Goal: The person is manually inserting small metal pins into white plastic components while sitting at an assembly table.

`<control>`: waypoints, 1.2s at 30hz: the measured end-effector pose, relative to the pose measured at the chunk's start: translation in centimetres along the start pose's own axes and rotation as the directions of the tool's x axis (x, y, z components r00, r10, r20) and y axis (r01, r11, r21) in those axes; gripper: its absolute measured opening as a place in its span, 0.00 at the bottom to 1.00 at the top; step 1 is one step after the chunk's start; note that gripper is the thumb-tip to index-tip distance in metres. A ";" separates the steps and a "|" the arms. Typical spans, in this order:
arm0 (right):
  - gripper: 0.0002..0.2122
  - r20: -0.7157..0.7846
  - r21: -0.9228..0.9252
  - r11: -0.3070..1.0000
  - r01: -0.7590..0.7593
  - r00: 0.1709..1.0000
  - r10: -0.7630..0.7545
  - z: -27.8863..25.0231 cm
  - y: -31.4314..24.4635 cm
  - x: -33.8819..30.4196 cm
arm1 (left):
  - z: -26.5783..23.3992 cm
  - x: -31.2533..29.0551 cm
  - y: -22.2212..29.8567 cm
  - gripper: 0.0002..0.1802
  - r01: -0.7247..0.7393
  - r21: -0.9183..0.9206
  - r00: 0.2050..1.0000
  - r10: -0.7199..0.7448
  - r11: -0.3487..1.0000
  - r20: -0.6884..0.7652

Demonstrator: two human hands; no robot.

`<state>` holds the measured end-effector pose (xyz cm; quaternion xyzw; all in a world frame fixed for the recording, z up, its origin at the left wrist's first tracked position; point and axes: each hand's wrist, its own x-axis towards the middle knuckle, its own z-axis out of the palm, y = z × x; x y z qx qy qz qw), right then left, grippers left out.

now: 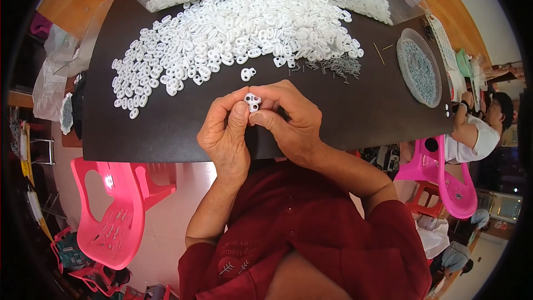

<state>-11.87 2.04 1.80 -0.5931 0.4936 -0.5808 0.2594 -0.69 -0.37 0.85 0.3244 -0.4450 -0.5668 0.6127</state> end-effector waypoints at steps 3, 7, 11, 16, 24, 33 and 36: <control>0.15 -0.030 0.005 0.999 0.044 0.999 -0.044 0.3 0.2 -0.1 | 0.0 -0.3 0.0 0.10 -0.021 0.012 1.000 0.021 1.000 -0.006; 0.14 -0.049 -0.055 0.991 0.123 0.991 -0.126 0.2 0.2 0.2 | -0.2 -0.4 -0.2 0.10 -0.027 0.027 1.000 0.027 0.999 -0.008; 0.14 -0.061 -0.037 0.992 0.123 0.990 -0.126 0.4 0.5 0.1 | -0.2 -0.2 -0.3 0.09 -0.082 0.059 0.997 0.081 0.995 0.012; 0.16 -0.066 -0.076 0.989 0.126 0.989 -0.131 0.5 0.5 0.0 | -0.1 -0.2 -0.2 0.09 -0.050 0.047 0.999 0.050 0.998 0.004; 0.17 -0.064 -0.090 0.991 0.103 0.992 -0.109 0.7 -0.3 0.0 | 0.2 -0.1 0.4 0.10 -0.021 0.058 0.999 0.024 0.998 -0.047; 0.18 -0.034 0.006 0.997 0.079 0.996 -0.079 0.6 0.7 -0.5 | 0.3 -0.4 0.0 0.10 -0.008 0.030 0.998 0.010 1.000 -0.056; 0.17 -0.037 0.010 0.996 0.090 0.995 -0.090 0.5 0.6 -0.3 | 0.4 -0.4 0.1 0.10 -0.011 0.043 0.998 0.013 0.999 -0.062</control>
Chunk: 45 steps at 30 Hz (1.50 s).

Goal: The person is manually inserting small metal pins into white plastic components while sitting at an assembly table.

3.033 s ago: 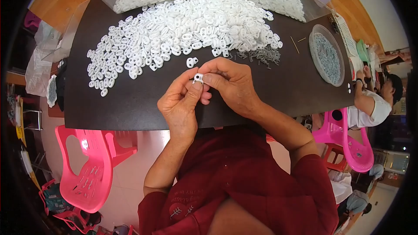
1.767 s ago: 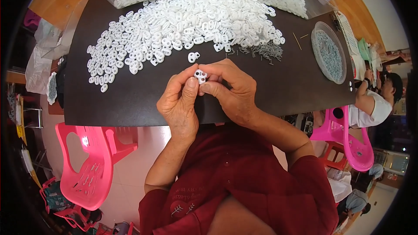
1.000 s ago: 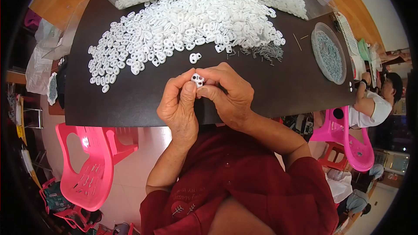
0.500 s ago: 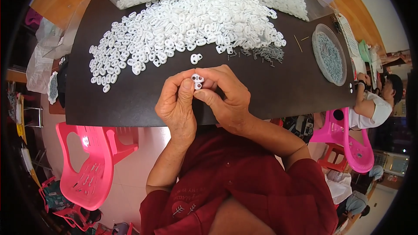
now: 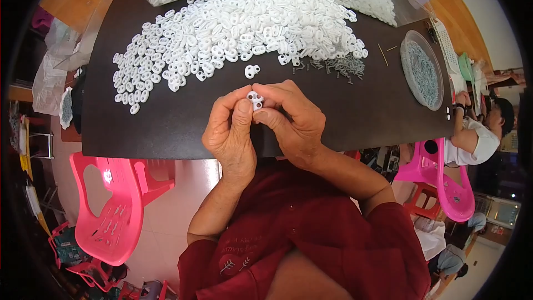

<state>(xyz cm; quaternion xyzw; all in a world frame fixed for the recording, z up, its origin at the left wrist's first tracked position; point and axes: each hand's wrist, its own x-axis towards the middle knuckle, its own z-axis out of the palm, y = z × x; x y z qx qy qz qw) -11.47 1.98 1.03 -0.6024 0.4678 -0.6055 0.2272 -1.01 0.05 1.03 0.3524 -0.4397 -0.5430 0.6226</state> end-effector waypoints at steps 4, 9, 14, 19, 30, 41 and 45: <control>0.16 -0.010 -0.041 0.998 0.044 0.999 -0.044 0.2 0.1 0.2 | -0.1 -0.1 -0.1 0.10 0.012 -0.037 1.000 -0.013 0.999 -0.008; 0.15 -0.018 -0.050 0.998 0.043 0.999 -0.044 0.3 0.2 0.0 | -0.4 -0.4 -0.5 0.10 0.008 -0.068 1.000 -0.007 0.998 0.012; 0.15 -0.021 -0.059 0.998 0.020 1.000 -0.021 0.4 -0.3 -0.2 | -0.4 -0.4 -0.2 0.10 0.005 -0.025 1.000 -0.005 1.000 -0.011; 0.14 -0.043 -0.066 0.998 0.019 0.999 -0.022 0.5 -0.5 -0.1 | -0.3 -0.5 0.0 0.10 0.003 -0.025 1.000 -0.004 1.000 -0.012; 0.13 -0.096 -0.074 0.995 0.068 0.993 -0.075 1.1 -0.3 -0.3 | -0.3 -0.8 -0.2 0.10 -0.051 0.011 0.998 0.051 0.999 -0.044; 0.12 -0.047 -0.115 0.993 -0.002 0.999 -0.003 0.7 -0.8 -0.5 | -0.7 -0.4 0.0 0.09 0.022 -0.011 1.000 -0.022 1.000 0.018; 0.12 -0.070 -0.022 0.992 -0.128 0.990 0.126 0.8 -0.9 -0.8 | -0.9 -0.4 0.2 0.09 0.081 -0.012 0.996 -0.081 0.997 0.029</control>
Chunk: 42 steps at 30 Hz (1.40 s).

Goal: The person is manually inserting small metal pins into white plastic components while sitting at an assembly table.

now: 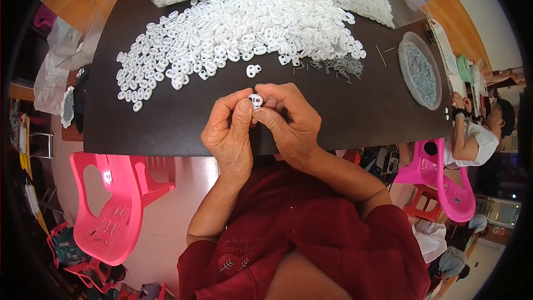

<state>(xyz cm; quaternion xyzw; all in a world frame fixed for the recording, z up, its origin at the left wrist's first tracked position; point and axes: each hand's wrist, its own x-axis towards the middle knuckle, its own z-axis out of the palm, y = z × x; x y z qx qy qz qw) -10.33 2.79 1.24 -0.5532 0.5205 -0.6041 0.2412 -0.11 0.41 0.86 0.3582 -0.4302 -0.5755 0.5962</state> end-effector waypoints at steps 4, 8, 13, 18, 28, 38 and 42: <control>0.12 -0.018 0.072 0.997 -0.024 1.000 0.025 0.0 0.2 -0.1 | -0.8 0.4 0.2 0.10 0.013 -0.028 0.997 -0.011 1.000 0.081; 0.11 0.063 0.072 0.997 -0.012 0.998 0.007 -0.7 -0.1 0.3 | -1.1 0.3 0.5 0.12 -0.002 -0.039 0.990 0.007 0.999 0.142; 0.08 0.026 0.028 0.999 0.025 0.999 -0.026 -0.7 -0.2 0.4 | -1.2 0.4 0.5 0.15 -0.170 0.150 0.971 0.140 0.974 0.194; 0.08 0.052 0.094 0.992 -0.084 0.996 0.079 -1.0 -0.6 0.5 | -1.4 0.5 0.5 0.13 -0.151 0.142 0.972 0.121 0.978 0.202; 0.06 0.089 0.147 0.976 -0.163 0.984 0.151 -1.1 -0.6 0.8 | -1.1 0.5 0.3 0.10 -0.205 0.259 0.973 0.168 0.944 0.155; 0.12 0.115 0.107 0.989 -0.107 0.989 0.094 -0.7 -0.2 0.2 | -0.7 0.2 0.0 0.09 -0.117 0.161 0.991 0.105 0.980 0.083; 0.14 0.092 0.072 0.996 -0.055 0.995 0.048 -0.6 0.1 0.3 | -0.7 0.1 -0.1 0.09 -0.096 0.123 0.992 0.085 0.988 0.090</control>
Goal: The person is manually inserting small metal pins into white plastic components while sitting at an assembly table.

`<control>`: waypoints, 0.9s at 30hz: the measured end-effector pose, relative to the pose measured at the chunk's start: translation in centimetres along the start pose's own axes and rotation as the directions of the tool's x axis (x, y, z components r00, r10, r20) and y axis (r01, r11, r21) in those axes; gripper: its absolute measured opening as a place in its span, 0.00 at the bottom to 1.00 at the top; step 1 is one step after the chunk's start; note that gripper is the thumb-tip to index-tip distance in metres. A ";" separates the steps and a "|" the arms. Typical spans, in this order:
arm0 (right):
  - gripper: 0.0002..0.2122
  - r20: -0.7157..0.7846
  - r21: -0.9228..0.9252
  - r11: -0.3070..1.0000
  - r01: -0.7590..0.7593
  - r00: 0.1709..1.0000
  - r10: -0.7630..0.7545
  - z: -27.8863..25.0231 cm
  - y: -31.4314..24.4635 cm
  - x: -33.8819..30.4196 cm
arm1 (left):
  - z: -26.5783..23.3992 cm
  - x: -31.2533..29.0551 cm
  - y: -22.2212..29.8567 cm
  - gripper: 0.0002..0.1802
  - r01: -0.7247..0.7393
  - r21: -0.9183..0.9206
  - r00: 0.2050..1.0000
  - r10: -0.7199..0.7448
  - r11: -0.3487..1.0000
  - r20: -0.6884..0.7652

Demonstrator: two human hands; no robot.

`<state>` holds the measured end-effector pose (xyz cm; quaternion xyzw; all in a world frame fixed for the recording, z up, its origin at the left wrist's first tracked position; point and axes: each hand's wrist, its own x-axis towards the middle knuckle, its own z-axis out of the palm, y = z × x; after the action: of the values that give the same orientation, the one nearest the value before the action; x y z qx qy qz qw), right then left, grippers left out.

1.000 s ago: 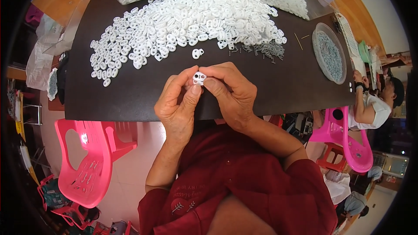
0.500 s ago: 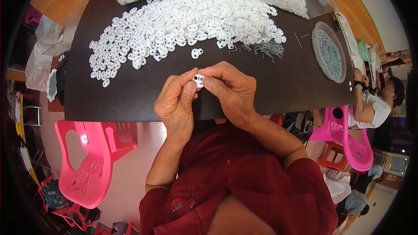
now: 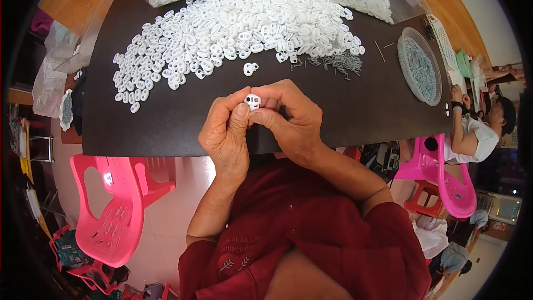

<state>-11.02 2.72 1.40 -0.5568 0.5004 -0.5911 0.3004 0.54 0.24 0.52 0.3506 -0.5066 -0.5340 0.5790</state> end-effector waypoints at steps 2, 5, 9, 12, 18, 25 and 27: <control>0.14 0.004 -0.011 1.000 0.009 1.000 -0.009 -0.1 0.0 0.0 | 0.0 0.0 -0.1 0.09 -0.009 0.012 1.000 0.009 1.000 0.001; 0.14 0.006 -0.003 1.000 0.020 1.000 -0.020 -0.3 -0.2 -0.1 | 0.1 -0.1 -0.3 0.09 -0.034 0.029 0.999 0.034 0.999 -0.001; 0.14 -0.014 0.050 0.999 0.012 1.000 -0.011 -0.2 -0.4 -0.1 | 0.4 0.0 -0.4 0.09 -0.069 0.001 0.998 0.069 0.998 -0.002; 0.14 -0.041 0.085 0.996 0.022 0.999 -0.019 -0.2 -0.4 -0.1 | 0.7 -0.1 -0.4 0.08 -0.092 0.033 0.996 0.092 0.995 -0.001; 0.13 -0.050 -0.033 0.997 0.068 0.996 -0.070 0.0 0.0 0.0 | 0.5 -0.1 -0.5 0.08 -0.128 0.136 0.990 0.134 0.982 -0.038; 0.13 -0.083 -0.118 0.982 0.147 0.984 -0.157 0.2 0.4 0.0 | 0.9 -0.1 -0.6 0.07 -0.126 0.121 0.990 0.132 0.985 -0.043; 0.13 -0.078 -0.127 0.977 0.172 0.980 -0.182 0.2 0.5 0.1 | 0.9 -0.1 -0.6 0.07 -0.135 0.119 0.989 0.141 0.984 -0.049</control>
<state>-10.95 2.39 0.91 -0.5891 0.4963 -0.6088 0.1900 -0.44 0.36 0.15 0.3625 -0.5429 -0.4523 0.6077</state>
